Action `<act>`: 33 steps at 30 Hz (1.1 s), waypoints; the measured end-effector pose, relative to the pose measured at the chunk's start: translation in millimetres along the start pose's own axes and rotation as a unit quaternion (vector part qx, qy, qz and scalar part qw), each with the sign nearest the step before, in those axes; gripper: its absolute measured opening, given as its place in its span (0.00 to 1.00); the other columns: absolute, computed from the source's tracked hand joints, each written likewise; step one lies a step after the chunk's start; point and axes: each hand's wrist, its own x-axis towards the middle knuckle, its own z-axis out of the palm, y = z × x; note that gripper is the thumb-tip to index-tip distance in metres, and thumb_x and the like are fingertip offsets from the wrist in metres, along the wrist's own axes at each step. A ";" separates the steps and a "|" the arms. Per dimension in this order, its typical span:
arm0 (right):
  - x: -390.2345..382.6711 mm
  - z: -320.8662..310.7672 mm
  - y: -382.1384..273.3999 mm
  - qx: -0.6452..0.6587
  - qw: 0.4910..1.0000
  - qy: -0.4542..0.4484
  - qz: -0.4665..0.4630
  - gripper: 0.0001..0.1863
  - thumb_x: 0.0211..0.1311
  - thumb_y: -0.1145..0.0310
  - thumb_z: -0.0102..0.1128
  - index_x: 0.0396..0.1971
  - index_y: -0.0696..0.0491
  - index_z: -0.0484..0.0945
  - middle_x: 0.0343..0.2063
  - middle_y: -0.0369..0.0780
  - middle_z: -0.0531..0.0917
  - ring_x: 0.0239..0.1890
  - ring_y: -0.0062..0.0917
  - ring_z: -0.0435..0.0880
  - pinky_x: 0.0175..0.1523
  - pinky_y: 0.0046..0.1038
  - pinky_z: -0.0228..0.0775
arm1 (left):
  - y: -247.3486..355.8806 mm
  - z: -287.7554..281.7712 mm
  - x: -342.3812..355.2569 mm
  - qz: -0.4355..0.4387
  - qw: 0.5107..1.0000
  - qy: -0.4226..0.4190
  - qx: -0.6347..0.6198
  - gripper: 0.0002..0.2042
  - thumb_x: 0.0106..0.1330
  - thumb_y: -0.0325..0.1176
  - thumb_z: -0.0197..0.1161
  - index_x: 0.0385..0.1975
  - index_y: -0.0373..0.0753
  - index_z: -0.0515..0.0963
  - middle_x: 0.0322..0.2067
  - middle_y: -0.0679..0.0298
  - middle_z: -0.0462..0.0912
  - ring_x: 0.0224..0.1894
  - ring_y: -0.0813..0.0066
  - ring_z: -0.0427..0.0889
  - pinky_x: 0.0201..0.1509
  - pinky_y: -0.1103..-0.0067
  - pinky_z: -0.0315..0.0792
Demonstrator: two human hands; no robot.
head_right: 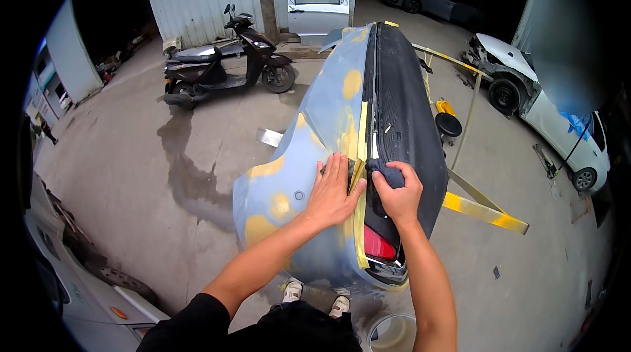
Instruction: The person sands the surface of a detached car bumper using a sanding block and a cloth, repeatedly dipping the cloth into a bucket of water. The person works on the edges and flat areas of the bumper, smoothing the surface.
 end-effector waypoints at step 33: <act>6.4 70.6 -65.9 -0.342 0.886 -0.243 -0.196 0.12 0.45 0.66 0.73 0.29 0.52 0.80 0.32 0.39 0.81 0.37 0.35 0.84 0.40 0.36 0.79 | -40.5 4.3 -235.1 0.138 0.966 -0.019 -0.216 0.37 0.75 0.55 0.48 0.72 0.31 0.55 0.71 0.44 0.60 0.75 0.46 0.55 0.78 0.54 0.43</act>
